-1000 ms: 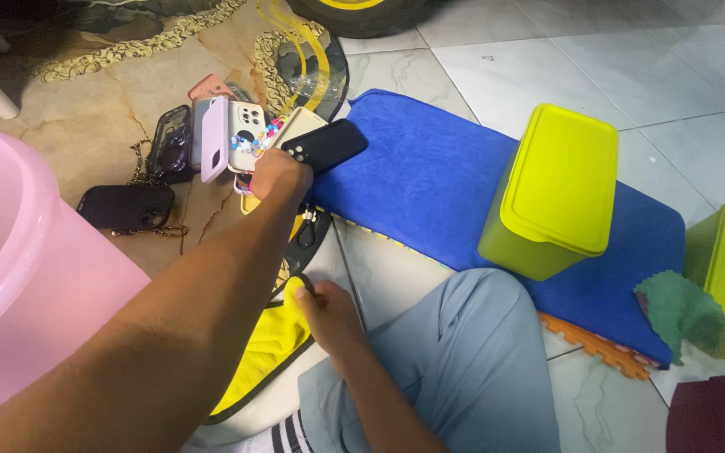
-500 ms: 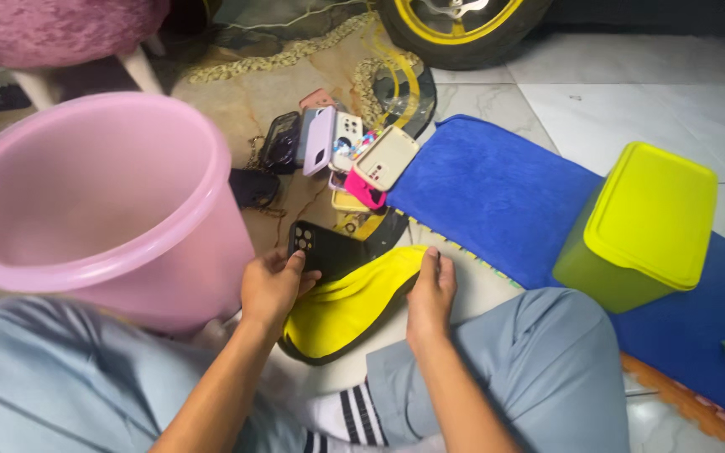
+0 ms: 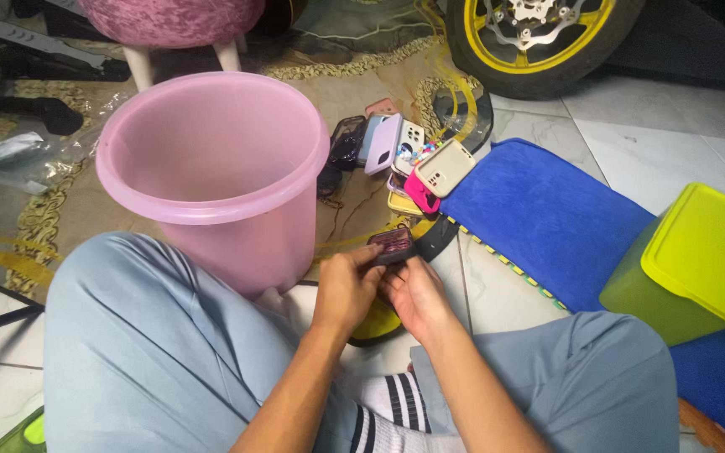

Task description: The person sits on the floor and wipes several phone cases with a cloth, handling them one at a time. After wiping each case, the person places it into a pink bucket. The person repeats this process for multiple cases of different colors.

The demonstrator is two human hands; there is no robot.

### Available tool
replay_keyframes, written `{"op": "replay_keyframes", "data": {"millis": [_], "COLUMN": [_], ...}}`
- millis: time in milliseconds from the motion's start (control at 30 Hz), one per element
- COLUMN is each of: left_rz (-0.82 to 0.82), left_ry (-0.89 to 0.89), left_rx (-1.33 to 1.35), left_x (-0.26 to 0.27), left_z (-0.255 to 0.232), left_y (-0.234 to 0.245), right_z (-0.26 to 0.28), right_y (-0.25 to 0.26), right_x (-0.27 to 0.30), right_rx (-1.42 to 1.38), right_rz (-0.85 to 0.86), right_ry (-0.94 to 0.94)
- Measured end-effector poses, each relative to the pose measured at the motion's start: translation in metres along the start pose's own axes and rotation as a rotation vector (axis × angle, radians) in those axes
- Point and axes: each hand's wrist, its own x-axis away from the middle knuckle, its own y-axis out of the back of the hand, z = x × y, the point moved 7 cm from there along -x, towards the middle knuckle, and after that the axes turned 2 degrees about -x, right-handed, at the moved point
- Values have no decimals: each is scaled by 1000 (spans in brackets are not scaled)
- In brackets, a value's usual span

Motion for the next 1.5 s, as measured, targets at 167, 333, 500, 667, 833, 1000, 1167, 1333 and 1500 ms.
{"op": "replay_keyframes", "data": {"millis": [167,333,500,667,833,1000,1167,1333,1500], "left_rz": [70,151,63,155,153,145,143,386,333], "left_ry": [117,-111,398,775,870,817,716,522,683], "left_rx": [26,48,468,841,912,716,623,434,724], "left_x": [12,-4,-2,17,16,11,2,9,16], "left_z": [10,9,56,83,84,79,71,42,38], "left_y": [-5,-17,-36,-54,-54,-41,-26,-41,-43], "right_z": [-7,4,23,22,26,31,76,87,71], "right_y": [-2,5,-8,-19,-18,35,47,-14,-66], "right_x": [13,18,33,59,78,83,79,82,110], "right_rx": [-284,-164,-47,34,149,457,157,564,1238], "right_rz": [71,-68,132,102,223,49,-232,-147,-39], "right_ry": [-94,-149,85,48,-76,-202,189,579,881]}}
